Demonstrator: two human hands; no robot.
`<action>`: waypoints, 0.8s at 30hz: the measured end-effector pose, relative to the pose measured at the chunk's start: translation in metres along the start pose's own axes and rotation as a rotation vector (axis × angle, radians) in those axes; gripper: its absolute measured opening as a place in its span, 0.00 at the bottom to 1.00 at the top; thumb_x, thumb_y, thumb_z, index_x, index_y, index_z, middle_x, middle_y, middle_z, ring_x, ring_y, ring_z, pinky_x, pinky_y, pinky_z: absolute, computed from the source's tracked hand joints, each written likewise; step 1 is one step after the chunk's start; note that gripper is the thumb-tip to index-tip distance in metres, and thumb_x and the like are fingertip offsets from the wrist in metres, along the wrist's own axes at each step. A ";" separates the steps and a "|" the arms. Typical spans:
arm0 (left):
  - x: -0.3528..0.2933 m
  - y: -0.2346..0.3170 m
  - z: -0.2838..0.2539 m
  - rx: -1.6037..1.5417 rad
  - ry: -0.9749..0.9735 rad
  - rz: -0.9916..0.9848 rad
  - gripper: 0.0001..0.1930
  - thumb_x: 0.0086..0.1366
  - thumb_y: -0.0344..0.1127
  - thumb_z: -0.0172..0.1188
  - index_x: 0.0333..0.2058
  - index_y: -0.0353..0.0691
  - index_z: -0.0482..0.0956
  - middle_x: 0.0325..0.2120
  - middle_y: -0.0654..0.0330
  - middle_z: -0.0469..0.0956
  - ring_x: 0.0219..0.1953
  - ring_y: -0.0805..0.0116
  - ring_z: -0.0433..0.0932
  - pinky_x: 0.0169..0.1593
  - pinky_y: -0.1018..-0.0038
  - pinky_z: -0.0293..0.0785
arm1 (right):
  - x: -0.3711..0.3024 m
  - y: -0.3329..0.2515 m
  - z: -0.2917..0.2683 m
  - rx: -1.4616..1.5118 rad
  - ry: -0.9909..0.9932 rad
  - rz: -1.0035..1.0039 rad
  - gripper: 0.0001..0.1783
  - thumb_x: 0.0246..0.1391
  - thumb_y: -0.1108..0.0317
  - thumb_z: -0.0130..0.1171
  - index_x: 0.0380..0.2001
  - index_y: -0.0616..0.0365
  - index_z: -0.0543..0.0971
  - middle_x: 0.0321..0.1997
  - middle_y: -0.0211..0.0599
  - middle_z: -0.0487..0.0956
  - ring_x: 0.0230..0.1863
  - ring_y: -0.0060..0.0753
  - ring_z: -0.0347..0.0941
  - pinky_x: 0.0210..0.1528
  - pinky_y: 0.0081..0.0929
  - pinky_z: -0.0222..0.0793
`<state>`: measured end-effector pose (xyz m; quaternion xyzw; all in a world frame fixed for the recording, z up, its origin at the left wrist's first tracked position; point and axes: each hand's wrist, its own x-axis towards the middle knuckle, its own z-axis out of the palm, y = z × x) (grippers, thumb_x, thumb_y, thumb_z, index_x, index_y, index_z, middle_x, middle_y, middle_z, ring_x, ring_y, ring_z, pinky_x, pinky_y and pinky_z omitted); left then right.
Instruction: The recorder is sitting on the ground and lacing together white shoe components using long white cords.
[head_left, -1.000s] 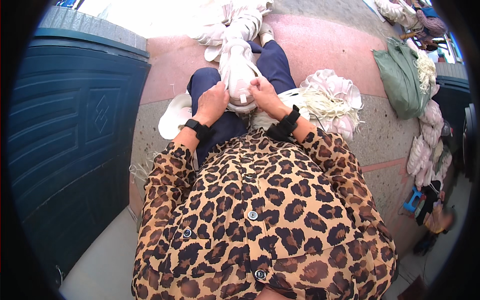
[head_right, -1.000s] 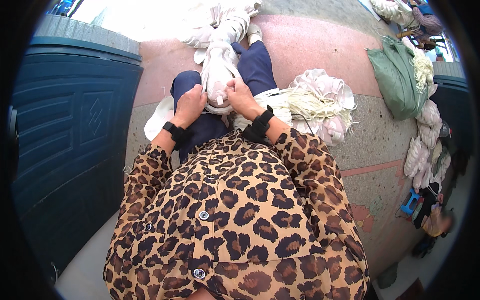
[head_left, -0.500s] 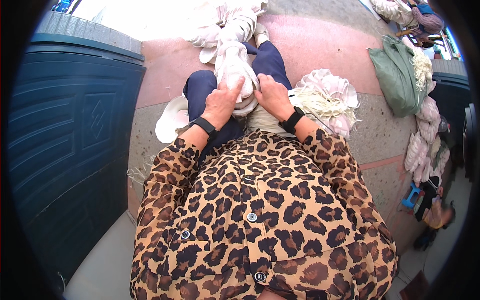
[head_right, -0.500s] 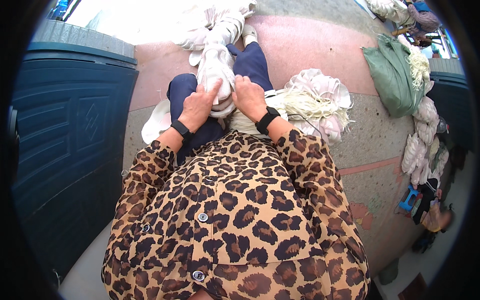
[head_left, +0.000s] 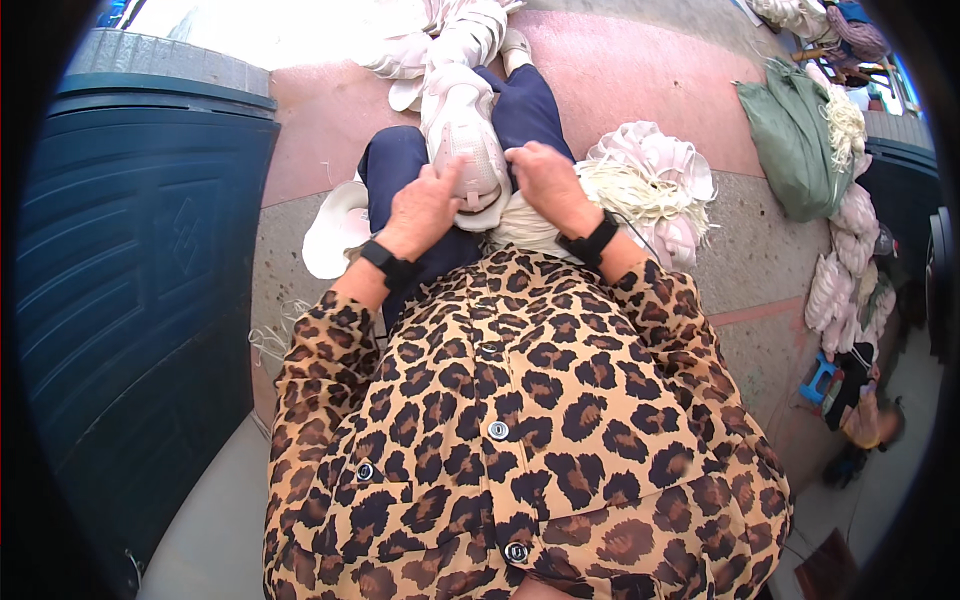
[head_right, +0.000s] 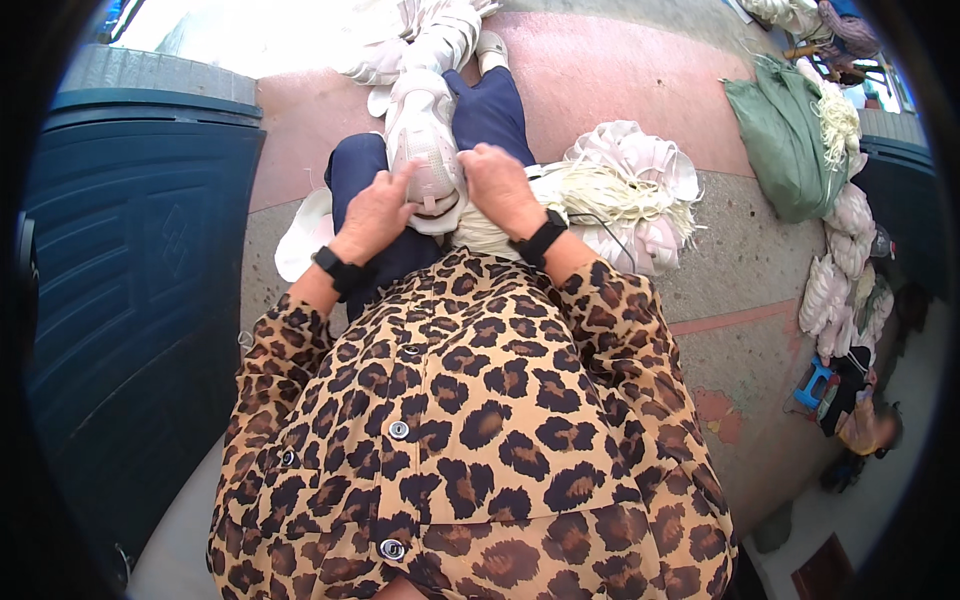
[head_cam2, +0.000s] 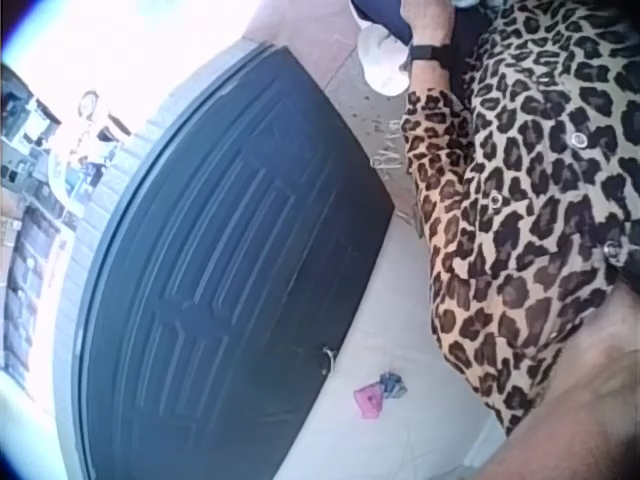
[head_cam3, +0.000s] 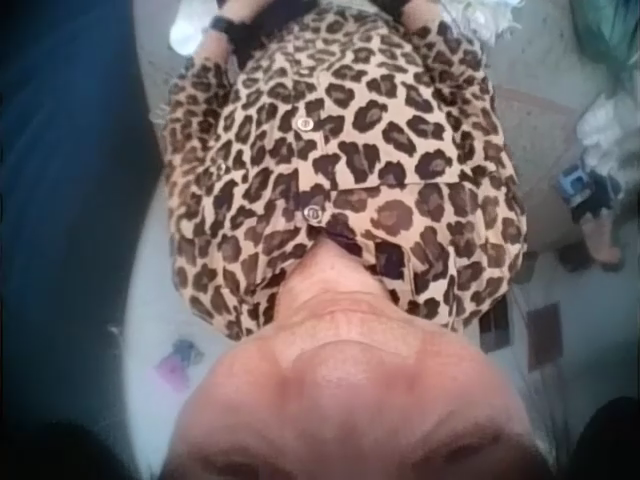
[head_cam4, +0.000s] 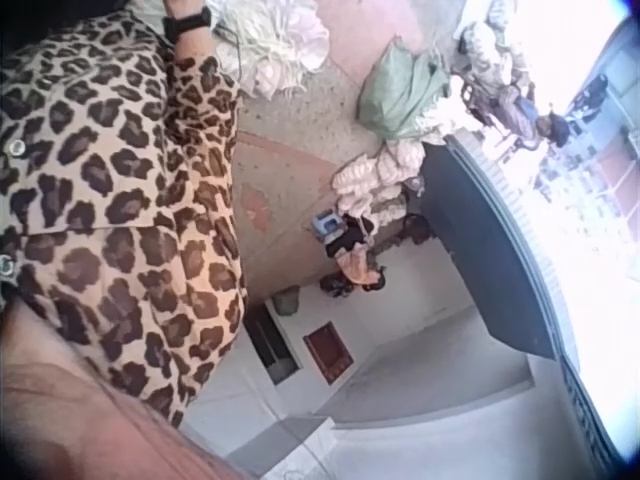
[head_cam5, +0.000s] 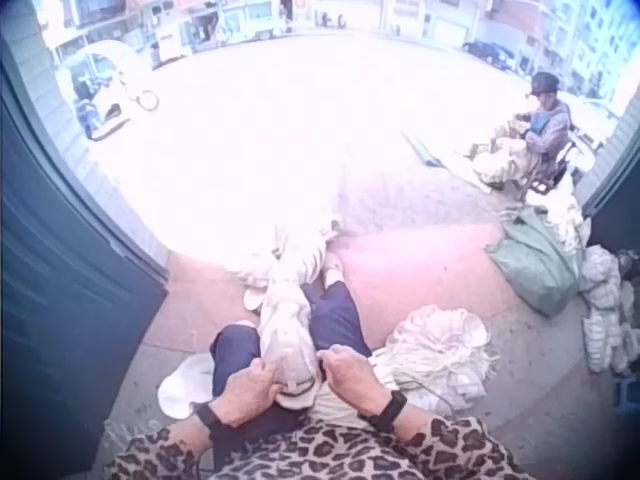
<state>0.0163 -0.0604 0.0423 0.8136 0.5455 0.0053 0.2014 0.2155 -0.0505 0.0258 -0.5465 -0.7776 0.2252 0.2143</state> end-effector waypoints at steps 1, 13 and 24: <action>0.001 -0.013 0.005 -0.161 0.066 -0.036 0.27 0.51 0.37 0.59 0.51 0.42 0.64 0.30 0.45 0.73 0.28 0.49 0.75 0.34 0.62 0.72 | -0.002 0.008 -0.012 -0.064 -0.024 -0.007 0.06 0.44 0.75 0.52 0.28 0.59 0.76 0.28 0.40 0.74 0.34 0.41 0.70 0.37 0.33 0.67; 0.028 -0.009 -0.008 -0.540 -0.084 -0.421 0.17 0.54 0.30 0.44 0.40 0.24 0.69 0.23 0.42 0.75 0.15 0.56 0.75 0.25 0.67 0.75 | -0.019 0.032 -0.039 -0.189 -0.215 -0.177 0.03 0.42 0.71 0.54 0.24 0.53 0.76 0.27 0.32 0.71 0.37 0.33 0.67 0.40 0.30 0.60; 0.033 0.054 -0.044 -0.992 0.001 0.206 0.11 0.61 0.37 0.52 0.36 0.34 0.73 0.25 0.63 0.75 0.32 0.74 0.73 0.37 0.78 0.69 | 0.054 -0.039 -0.115 -0.090 0.369 -0.587 0.07 0.42 0.76 0.49 0.28 0.57 0.68 0.26 0.38 0.70 0.33 0.40 0.67 0.38 0.32 0.61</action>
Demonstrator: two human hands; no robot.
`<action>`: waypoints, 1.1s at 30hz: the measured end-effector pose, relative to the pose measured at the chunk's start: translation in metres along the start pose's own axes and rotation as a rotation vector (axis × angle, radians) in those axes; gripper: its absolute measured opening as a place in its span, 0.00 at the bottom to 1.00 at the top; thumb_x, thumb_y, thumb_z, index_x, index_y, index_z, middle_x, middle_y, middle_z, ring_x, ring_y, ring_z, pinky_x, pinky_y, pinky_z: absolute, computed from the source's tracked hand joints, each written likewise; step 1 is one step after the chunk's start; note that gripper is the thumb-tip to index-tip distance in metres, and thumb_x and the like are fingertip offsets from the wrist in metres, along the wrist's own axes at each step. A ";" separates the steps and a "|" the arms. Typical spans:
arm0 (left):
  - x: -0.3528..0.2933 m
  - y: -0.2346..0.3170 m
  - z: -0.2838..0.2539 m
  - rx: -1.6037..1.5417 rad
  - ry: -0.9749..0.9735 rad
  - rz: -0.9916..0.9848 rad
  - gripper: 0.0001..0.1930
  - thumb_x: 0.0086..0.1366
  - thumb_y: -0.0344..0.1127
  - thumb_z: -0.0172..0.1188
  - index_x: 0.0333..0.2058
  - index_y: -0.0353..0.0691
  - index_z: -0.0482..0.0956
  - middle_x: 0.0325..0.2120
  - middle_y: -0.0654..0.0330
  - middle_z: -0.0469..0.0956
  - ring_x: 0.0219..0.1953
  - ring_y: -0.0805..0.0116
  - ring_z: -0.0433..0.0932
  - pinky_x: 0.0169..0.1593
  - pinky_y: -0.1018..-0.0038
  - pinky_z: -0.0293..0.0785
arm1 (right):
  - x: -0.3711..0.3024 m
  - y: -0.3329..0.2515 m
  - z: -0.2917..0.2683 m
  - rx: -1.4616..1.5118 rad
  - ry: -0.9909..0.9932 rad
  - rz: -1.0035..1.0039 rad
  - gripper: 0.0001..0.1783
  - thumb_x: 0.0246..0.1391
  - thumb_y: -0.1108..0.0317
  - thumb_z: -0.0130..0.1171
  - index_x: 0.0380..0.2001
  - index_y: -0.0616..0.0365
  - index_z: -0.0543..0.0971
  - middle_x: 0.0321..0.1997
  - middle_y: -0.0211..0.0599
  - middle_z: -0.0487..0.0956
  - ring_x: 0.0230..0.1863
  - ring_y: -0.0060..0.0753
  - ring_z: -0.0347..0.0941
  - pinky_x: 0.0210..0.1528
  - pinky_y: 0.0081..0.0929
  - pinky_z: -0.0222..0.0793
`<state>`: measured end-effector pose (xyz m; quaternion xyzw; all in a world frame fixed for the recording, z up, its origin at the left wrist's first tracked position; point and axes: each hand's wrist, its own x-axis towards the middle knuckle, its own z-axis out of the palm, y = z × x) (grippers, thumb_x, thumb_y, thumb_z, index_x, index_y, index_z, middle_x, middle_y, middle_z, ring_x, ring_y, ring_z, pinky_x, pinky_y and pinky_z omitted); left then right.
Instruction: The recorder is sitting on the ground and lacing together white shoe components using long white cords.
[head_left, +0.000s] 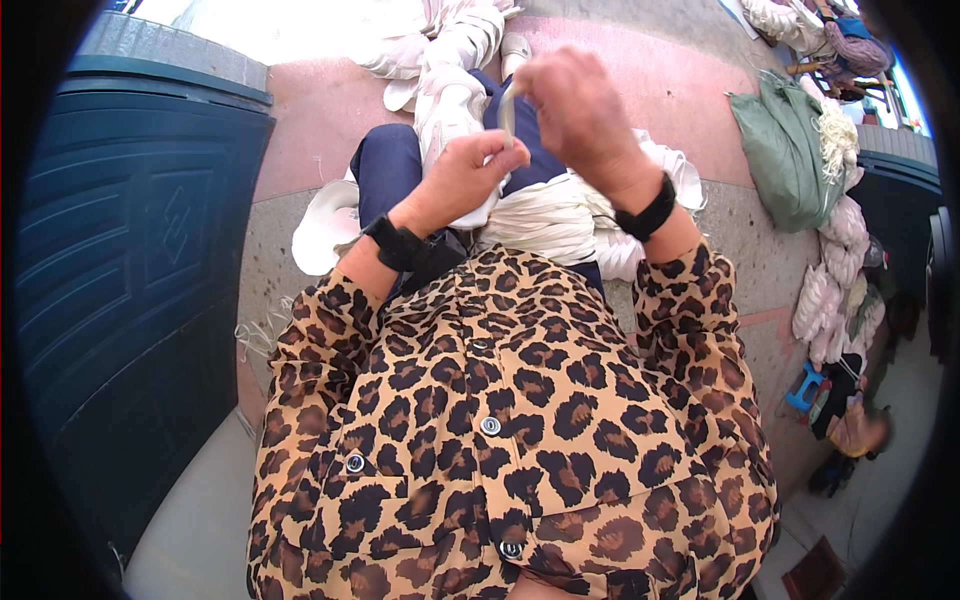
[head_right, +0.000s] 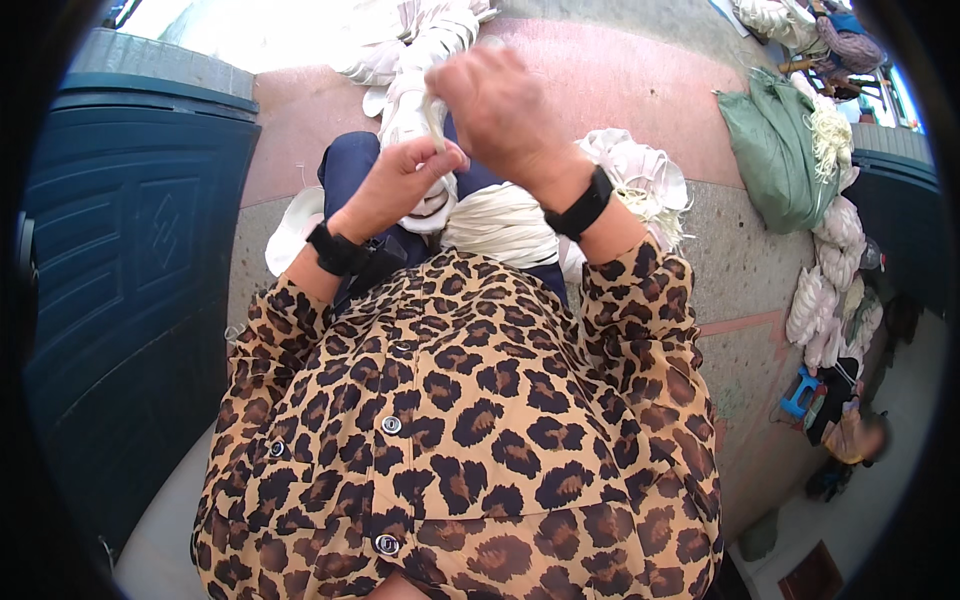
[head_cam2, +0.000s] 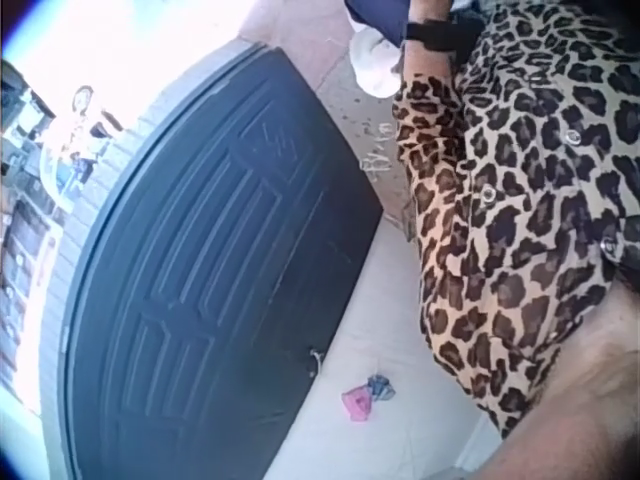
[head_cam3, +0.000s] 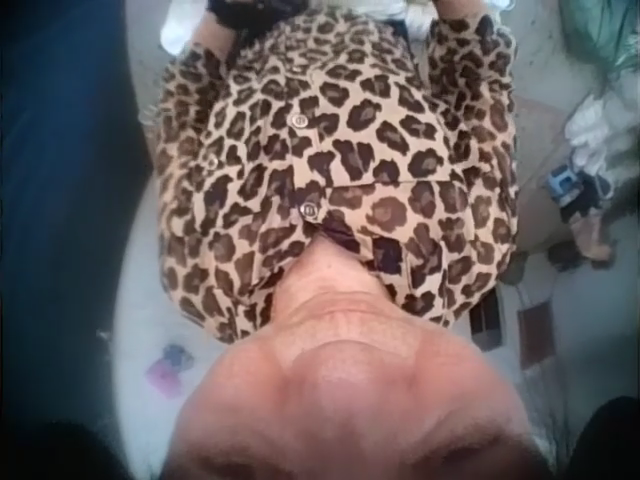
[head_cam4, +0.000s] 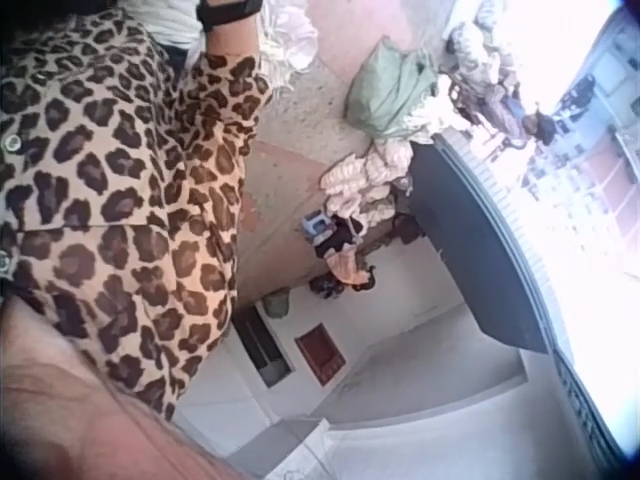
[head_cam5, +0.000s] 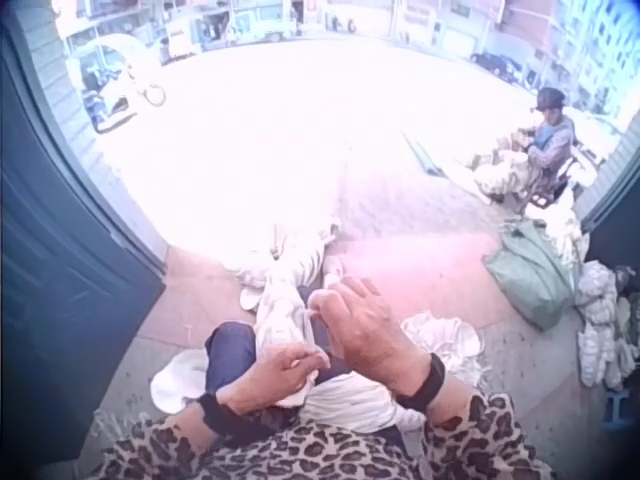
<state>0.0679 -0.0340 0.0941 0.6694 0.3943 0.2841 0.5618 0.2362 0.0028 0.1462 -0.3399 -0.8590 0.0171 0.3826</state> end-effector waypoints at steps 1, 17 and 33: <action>0.002 0.015 -0.006 -0.261 -0.020 -0.120 0.10 0.63 0.35 0.49 0.32 0.34 0.74 0.23 0.66 0.73 0.28 0.79 0.71 0.35 0.83 0.67 | 0.014 0.005 -0.014 -0.110 0.076 -0.007 0.07 0.43 0.76 0.49 0.29 0.57 0.68 0.25 0.39 0.70 0.32 0.40 0.67 0.36 0.32 0.62; -0.011 -0.031 -0.027 0.312 -0.050 -0.355 0.12 0.56 0.35 0.53 0.27 0.29 0.75 0.20 0.49 0.75 0.24 0.58 0.76 0.30 0.68 0.69 | -0.070 -0.017 0.097 0.827 -0.462 0.700 0.16 0.56 0.61 0.46 0.34 0.66 0.72 0.32 0.53 0.75 0.34 0.47 0.72 0.36 0.34 0.66; 0.025 -0.085 -0.052 0.578 0.293 -0.309 0.10 0.46 0.36 0.62 0.27 0.36 0.78 0.24 0.50 0.77 0.29 0.56 0.77 0.36 0.68 0.72 | -0.065 0.020 0.122 0.904 -0.323 1.124 0.12 0.52 0.65 0.50 0.22 0.63 0.76 0.19 0.27 0.73 0.19 0.21 0.65 0.25 0.21 0.63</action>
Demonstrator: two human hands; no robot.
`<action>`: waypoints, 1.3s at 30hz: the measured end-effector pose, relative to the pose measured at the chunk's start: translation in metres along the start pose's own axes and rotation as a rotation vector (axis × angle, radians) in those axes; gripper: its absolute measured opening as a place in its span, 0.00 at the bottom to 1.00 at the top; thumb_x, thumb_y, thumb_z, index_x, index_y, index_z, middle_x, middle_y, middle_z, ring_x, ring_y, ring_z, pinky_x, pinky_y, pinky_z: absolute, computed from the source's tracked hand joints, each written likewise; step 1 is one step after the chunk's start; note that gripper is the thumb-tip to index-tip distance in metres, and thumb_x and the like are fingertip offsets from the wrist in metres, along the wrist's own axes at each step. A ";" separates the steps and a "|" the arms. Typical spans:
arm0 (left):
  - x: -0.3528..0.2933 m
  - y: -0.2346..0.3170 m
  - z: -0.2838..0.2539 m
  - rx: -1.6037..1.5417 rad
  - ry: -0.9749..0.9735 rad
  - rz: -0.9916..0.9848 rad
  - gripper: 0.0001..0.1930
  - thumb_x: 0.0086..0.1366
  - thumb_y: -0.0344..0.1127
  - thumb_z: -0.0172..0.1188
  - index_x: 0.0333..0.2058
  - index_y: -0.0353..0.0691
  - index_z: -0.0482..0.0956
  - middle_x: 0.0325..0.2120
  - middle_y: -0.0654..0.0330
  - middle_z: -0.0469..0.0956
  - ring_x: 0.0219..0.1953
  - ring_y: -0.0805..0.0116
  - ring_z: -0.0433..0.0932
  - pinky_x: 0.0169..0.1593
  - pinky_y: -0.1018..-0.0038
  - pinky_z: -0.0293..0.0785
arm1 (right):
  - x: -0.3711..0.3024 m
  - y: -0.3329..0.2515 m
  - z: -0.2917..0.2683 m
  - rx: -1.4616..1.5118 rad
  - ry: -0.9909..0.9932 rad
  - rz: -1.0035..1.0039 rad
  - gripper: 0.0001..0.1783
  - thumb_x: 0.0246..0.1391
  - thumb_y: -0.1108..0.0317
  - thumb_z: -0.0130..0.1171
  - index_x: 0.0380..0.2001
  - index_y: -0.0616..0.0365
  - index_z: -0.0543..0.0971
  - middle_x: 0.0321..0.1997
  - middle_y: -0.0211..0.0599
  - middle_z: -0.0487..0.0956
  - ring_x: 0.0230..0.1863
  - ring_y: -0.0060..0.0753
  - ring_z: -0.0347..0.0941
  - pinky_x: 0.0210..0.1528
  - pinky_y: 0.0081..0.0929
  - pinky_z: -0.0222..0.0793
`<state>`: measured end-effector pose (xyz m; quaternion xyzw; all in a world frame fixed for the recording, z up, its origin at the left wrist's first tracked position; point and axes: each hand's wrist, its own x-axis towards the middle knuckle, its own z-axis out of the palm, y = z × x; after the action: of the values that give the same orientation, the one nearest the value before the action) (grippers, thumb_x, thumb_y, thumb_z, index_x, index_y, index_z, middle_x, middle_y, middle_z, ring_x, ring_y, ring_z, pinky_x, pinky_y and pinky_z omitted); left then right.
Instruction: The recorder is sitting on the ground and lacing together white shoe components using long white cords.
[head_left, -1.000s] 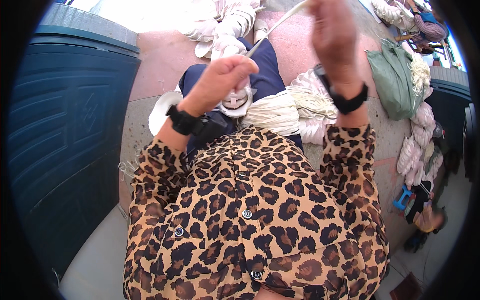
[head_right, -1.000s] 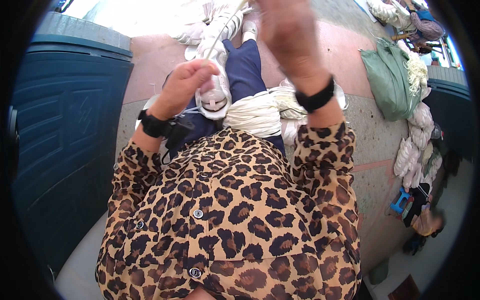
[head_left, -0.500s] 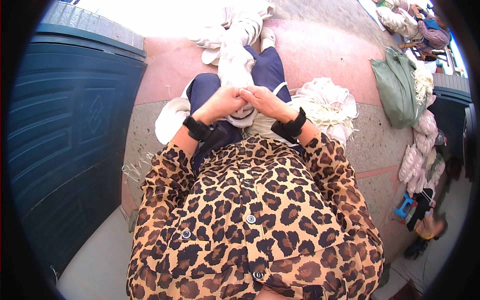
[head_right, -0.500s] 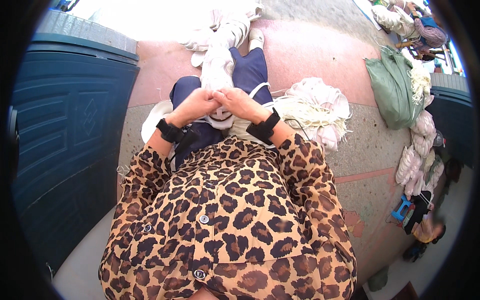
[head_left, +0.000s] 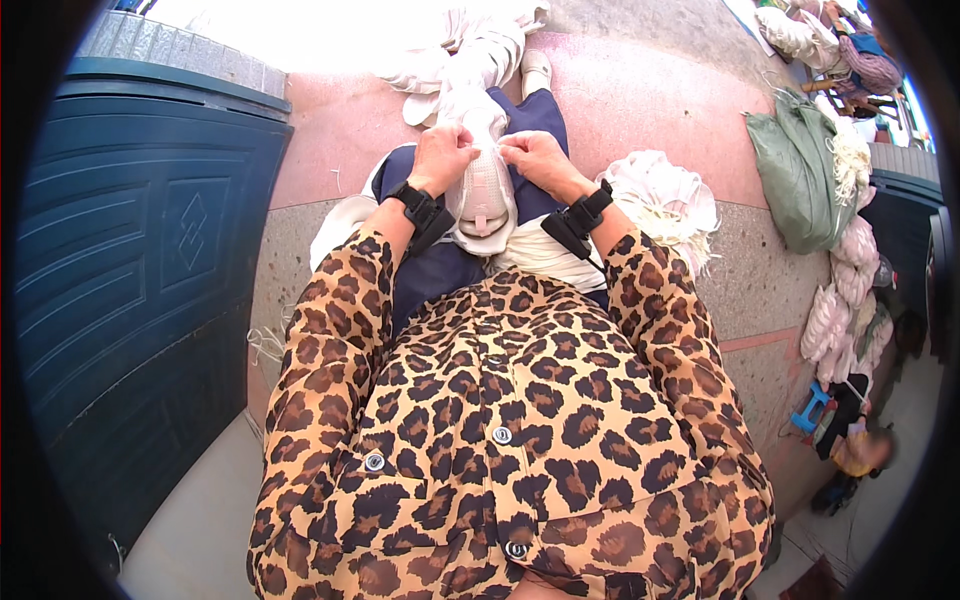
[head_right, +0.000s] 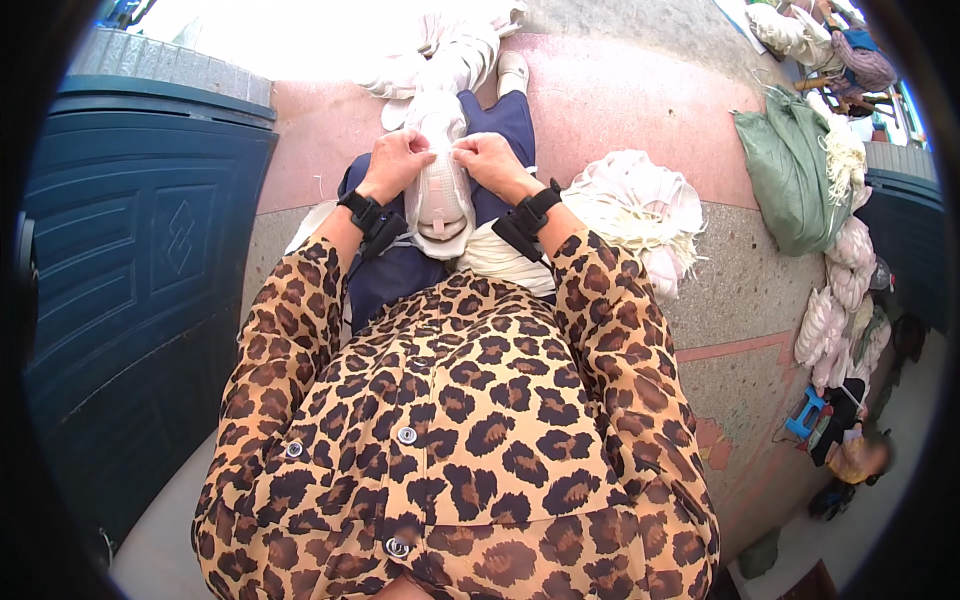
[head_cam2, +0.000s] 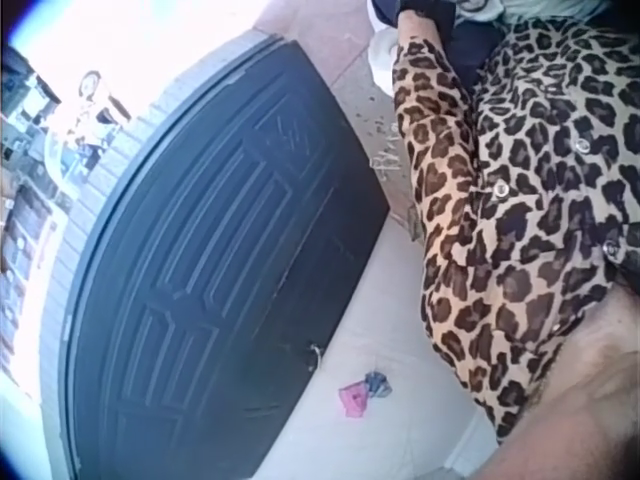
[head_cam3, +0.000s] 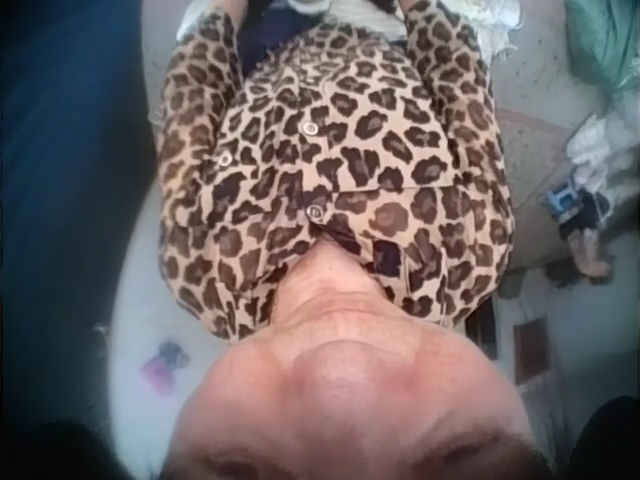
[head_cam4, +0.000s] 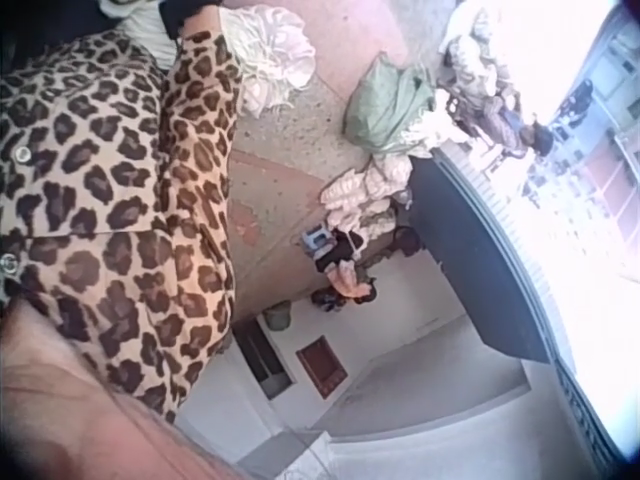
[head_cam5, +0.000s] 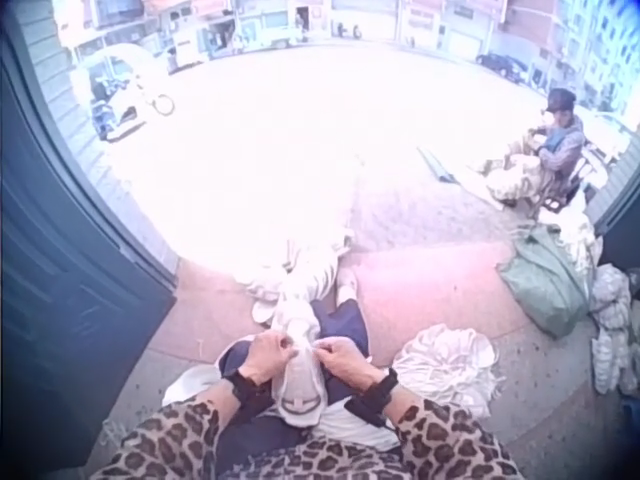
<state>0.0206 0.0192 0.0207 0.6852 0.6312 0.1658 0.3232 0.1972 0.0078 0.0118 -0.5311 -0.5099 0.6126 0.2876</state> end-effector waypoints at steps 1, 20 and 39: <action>0.000 0.001 0.001 0.000 -0.003 -0.002 0.10 0.46 0.36 0.62 0.27 0.36 0.78 0.24 0.50 0.77 0.29 0.56 0.77 0.36 0.68 0.72 | 0.001 0.002 0.002 -0.059 0.002 -0.036 0.12 0.50 0.66 0.51 0.23 0.64 0.77 0.20 0.32 0.76 0.21 0.25 0.69 0.28 0.23 0.66; -0.003 -0.006 0.005 -0.362 -0.016 -0.212 0.12 0.45 0.36 0.64 0.27 0.34 0.79 0.21 0.56 0.78 0.24 0.72 0.76 0.31 0.78 0.72 | 0.011 -0.014 0.018 -0.884 0.138 -0.460 0.09 0.40 0.72 0.50 0.24 0.65 0.77 0.30 0.53 0.75 0.33 0.50 0.73 0.38 0.36 0.69; 0.003 -0.006 -0.011 0.436 -0.005 0.485 0.07 0.56 0.31 0.51 0.29 0.32 0.71 0.28 0.48 0.72 0.35 0.52 0.72 0.38 0.64 0.69 | 0.021 -0.025 0.012 -0.788 0.042 -0.405 0.14 0.41 0.70 0.55 0.34 0.63 0.71 0.31 0.52 0.75 0.37 0.50 0.72 0.39 0.39 0.67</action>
<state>0.0092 0.0248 0.0243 0.8692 0.4693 0.0975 0.1215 0.1757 0.0303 0.0271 -0.5020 -0.7923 0.2917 0.1874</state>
